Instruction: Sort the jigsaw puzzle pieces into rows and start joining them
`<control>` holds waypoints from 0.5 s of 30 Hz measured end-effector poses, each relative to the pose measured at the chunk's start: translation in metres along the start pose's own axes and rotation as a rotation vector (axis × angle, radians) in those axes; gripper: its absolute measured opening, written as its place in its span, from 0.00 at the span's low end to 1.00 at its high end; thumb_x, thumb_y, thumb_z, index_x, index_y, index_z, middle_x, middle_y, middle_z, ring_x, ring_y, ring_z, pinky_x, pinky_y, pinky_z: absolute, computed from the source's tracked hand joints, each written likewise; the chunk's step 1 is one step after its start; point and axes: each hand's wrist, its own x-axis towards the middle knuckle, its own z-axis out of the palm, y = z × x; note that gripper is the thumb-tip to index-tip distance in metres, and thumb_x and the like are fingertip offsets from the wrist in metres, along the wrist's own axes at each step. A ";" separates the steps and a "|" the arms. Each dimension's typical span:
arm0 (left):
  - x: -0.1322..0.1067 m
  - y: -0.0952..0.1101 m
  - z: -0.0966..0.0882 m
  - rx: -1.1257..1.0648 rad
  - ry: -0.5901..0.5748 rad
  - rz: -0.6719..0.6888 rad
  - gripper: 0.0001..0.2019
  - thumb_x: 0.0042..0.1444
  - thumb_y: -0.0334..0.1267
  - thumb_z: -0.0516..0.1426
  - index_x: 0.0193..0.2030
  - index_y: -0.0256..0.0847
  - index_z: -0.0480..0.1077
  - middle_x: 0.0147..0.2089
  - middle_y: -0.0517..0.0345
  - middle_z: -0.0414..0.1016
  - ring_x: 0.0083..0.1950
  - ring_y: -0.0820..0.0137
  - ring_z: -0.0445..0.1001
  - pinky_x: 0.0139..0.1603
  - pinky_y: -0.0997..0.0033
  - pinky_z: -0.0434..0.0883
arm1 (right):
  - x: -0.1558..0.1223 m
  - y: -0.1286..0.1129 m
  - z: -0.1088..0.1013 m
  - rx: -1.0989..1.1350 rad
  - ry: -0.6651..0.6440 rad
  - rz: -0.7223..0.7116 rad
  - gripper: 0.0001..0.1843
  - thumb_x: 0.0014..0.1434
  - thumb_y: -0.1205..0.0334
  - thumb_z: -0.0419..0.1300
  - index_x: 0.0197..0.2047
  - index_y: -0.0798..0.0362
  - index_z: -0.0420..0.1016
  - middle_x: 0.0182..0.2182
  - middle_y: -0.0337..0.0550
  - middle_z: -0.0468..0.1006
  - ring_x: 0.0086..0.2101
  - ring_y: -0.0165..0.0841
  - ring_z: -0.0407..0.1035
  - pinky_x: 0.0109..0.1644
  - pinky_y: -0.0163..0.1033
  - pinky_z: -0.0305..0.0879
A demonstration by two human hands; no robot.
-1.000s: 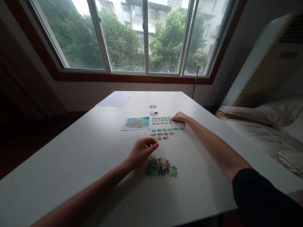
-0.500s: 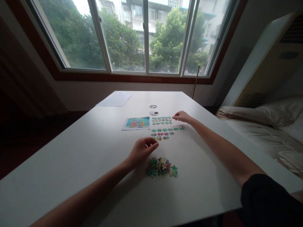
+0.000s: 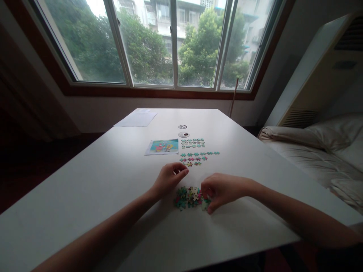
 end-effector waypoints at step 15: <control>-0.002 0.003 0.002 -0.011 -0.054 0.012 0.10 0.51 0.40 0.54 0.30 0.35 0.72 0.27 0.57 0.72 0.28 0.73 0.67 0.27 0.76 0.62 | 0.002 0.012 -0.011 0.323 0.001 -0.011 0.09 0.50 0.60 0.60 0.34 0.56 0.70 0.27 0.37 0.71 0.27 0.24 0.63 0.29 0.29 0.60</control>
